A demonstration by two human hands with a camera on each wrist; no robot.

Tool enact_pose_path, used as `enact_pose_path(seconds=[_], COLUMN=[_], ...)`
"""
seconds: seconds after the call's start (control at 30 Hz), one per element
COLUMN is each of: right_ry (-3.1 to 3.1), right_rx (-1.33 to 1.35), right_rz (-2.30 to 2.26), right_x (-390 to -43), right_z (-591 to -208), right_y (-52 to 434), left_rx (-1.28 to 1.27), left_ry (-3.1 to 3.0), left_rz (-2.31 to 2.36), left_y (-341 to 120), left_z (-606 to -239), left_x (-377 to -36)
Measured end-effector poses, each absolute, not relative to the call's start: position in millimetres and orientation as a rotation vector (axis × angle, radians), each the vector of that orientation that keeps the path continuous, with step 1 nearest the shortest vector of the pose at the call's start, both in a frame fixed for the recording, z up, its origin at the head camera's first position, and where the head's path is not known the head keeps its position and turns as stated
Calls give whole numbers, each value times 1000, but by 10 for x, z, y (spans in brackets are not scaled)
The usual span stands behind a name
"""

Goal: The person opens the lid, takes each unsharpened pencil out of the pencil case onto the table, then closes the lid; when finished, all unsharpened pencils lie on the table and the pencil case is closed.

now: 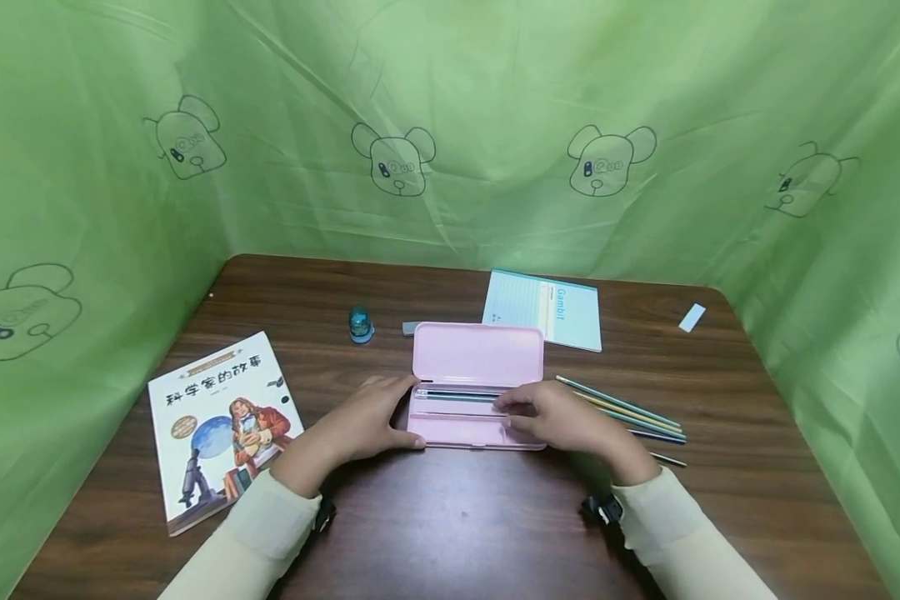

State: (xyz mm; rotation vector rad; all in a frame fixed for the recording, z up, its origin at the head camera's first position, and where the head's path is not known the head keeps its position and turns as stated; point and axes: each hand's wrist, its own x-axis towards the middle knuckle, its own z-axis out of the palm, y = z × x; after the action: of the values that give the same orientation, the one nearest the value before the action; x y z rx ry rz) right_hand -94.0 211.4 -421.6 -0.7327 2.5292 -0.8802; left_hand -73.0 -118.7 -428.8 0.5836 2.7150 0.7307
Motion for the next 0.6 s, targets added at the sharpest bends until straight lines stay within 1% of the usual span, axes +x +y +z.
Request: enact_pose_path(seconds=[0.37, 0.6], right_ry=[2578, 2561], right_rx=[-849, -778], right_rz=[-768, -777], right_x=[-940, -936], right_z=[-4204, -4205], right_y=[2039, 2038], left_rx=[631, 638], left_ry=[2737, 2742], left_rz=[746, 729], left_y=[-1192, -1193], left_z=[-4284, -4291], left_x=[-732, -729])
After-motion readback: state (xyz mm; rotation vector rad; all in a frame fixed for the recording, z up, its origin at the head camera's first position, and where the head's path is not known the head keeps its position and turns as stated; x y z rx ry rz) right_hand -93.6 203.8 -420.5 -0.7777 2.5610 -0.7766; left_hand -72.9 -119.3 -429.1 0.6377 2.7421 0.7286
